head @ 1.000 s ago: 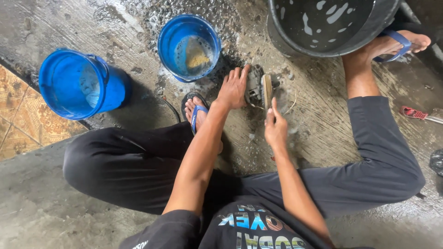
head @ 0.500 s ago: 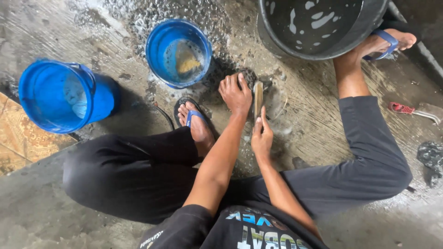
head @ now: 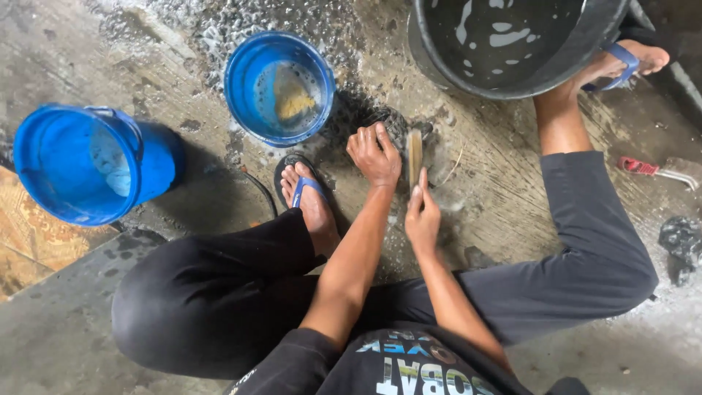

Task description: Cleaning a mechanical component using a brush and soapy water while sitting on the floor.

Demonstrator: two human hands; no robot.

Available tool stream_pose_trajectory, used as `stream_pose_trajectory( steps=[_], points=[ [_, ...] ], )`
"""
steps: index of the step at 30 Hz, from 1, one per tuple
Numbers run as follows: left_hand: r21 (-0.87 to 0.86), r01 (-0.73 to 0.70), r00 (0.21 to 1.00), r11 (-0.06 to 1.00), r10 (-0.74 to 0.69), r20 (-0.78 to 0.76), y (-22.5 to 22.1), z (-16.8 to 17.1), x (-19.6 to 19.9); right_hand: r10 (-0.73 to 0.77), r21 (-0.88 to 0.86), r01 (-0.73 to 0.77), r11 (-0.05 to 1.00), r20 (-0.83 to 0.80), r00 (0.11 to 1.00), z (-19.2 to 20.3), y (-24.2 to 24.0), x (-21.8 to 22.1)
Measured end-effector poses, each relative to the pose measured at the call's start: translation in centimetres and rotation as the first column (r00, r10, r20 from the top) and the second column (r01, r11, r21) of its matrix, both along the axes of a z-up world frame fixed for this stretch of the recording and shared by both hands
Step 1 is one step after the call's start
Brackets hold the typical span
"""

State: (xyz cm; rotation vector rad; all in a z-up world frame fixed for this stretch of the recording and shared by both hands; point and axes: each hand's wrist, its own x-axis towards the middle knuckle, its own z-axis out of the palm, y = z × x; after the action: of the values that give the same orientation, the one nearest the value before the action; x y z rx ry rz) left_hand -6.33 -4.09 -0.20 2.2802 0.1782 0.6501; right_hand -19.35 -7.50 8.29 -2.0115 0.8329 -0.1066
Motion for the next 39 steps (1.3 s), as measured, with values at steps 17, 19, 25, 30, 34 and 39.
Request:
stream_pose_trajectory(
  steps=[17, 19, 25, 30, 34, 39],
  points=[
    [-0.073, 0.038, 0.999, 0.997, -0.036, 0.028, -0.2, 1.2, 0.1, 0.125, -0.165, -0.104, 0.981, 0.124, 0.984, -0.6, -2.3, 7.6],
    [-0.078, 0.020, 1.000, 0.997, -0.018, 0.026, 0.2, 0.8, 0.2, 0.119, -0.141, -0.095, 0.985, 0.170, 0.978, -0.1, -1.0, 5.8],
    [-0.074, 0.034, 0.999, 0.997, -0.035, -0.012, 0.5, 0.1, -0.6, 0.075, -0.106, -0.072, 0.992, 0.025, 0.997, 1.1, -0.2, 2.7],
    [-0.089, 0.065, 0.998, 0.994, -0.066, -0.009, 0.7, 0.0, 0.1, 0.102, -0.178, -0.082, 0.981, 0.104, 0.989, 0.4, -0.5, 4.3],
    [-0.085, 0.068, 0.997, 0.994, -0.069, -0.014, 0.5, 0.7, 0.4, 0.068, -0.169, -0.060, 0.984, 0.041, 0.997, -1.9, -1.6, 0.7],
    [-0.051, 0.071, 0.997, 0.996, -0.072, -0.011, 0.3, 1.2, 0.3, 0.102, -0.094, -0.084, 0.992, 0.205, 0.973, -2.2, -2.8, 5.2]
  ],
)
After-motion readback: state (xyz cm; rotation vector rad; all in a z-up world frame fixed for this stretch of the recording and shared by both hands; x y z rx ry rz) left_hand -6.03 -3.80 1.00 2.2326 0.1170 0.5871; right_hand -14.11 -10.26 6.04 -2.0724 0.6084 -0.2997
